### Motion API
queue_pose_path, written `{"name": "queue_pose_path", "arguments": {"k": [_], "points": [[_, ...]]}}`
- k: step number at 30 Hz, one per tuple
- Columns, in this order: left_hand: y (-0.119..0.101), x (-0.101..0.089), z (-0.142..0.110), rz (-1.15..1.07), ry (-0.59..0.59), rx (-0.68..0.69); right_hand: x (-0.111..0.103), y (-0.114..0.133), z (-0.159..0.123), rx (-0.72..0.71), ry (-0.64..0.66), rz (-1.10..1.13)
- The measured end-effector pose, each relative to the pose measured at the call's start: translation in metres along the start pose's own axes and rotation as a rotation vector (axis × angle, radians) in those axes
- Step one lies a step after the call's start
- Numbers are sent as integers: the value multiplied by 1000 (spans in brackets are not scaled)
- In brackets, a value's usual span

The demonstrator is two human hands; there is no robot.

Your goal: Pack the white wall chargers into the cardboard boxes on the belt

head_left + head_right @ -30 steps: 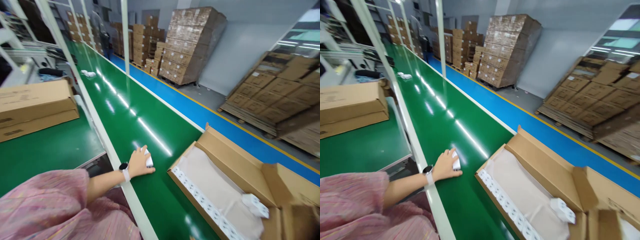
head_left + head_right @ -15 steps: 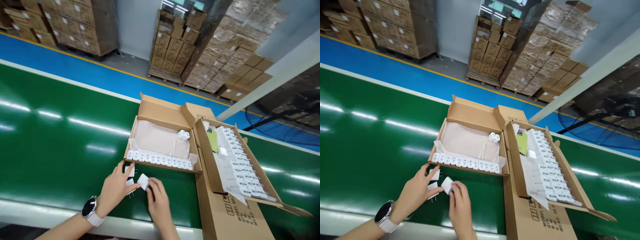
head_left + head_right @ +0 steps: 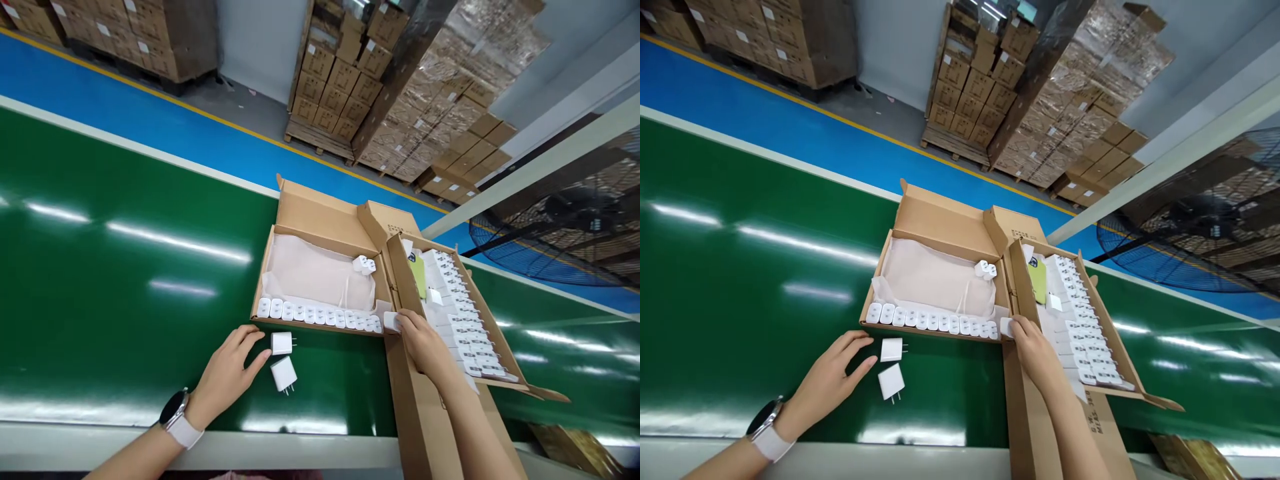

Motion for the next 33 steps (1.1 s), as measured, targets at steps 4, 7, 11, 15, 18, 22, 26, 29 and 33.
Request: {"name": "queue_pose_path", "arguments": {"k": [4,7,11,15,18,22,26,29,33], "points": [[0,0,1,1,-10,11,13,-8,13,31,115,-20],[0,3,1,2,-6,28,15,-6,17,61,148,7],[-4,6,0,20,16,79,6,21,10,73,4,73],[-24,10,5,68,92,186,22,96,-13,108,-89,344],[-46,22,16,127,187,276,50,165,-29,74,-42,512],[-68,49,34,220,303,347,56,177,-30,191,-281,511],[-73,64,38,215,299,385,29,110,-23,465,-514,376],[-67,64,32,212,313,420,22,70,-17,558,-421,403],[-57,56,27,178,295,416,29,55,-13,561,-281,418]]}}
Point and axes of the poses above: each hand's wrist, its own z-axis towards the middle knuckle, its own x-axis out of the palm, y = z × x, the point moved 5 cm from there along z, towards the middle knuckle, and after that the axes turned 11 degrees about z, right-handed, at the moved point
